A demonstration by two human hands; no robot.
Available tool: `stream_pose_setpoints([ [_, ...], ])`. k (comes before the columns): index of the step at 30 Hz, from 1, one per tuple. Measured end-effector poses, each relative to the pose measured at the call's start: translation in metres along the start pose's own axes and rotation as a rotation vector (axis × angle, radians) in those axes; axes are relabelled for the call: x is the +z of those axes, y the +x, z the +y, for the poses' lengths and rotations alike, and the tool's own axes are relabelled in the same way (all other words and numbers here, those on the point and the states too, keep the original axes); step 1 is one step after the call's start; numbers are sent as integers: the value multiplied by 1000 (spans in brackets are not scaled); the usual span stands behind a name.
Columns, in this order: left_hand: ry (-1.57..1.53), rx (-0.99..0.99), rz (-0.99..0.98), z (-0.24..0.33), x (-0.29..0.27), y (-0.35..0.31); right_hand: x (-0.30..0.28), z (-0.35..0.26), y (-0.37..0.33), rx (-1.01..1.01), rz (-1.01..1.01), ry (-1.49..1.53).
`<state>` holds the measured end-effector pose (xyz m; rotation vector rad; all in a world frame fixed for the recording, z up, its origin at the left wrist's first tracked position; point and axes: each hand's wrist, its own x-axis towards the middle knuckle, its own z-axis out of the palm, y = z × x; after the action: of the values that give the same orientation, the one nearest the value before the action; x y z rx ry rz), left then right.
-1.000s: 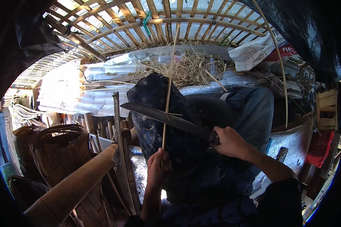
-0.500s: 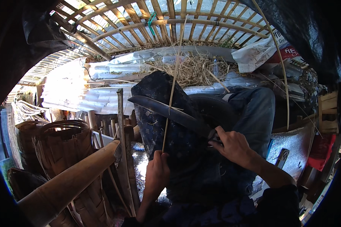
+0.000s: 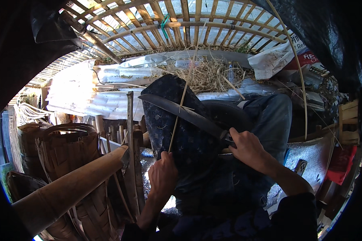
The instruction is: The person shaves a bamboo strip with a small knife, then uses a large knife to whittle and split the bamboo strip by hand.
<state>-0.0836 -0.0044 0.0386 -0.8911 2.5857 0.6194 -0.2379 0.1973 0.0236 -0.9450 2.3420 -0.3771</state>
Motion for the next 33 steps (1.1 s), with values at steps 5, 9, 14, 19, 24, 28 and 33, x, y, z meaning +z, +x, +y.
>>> stream_pose_setpoints([
  [5,14,107,109,-1,6,20,1,5,8,21,-2,25],
  [9,142,138,145,-7,1,22,-2,2,10,31,-5,4],
  [14,55,128,74,-3,5,24,0,9,12,48,-10,10],
  [19,-19,144,88,5,8,40,-6,1,17,27,3,-6],
  [24,-87,164,130,4,15,43,-5,-5,16,-58,-81,-29],
  [28,-109,159,140,-3,24,34,-2,32,45,-13,28,-71],
  [33,-123,154,156,-9,36,37,-3,20,37,-42,35,37],
])
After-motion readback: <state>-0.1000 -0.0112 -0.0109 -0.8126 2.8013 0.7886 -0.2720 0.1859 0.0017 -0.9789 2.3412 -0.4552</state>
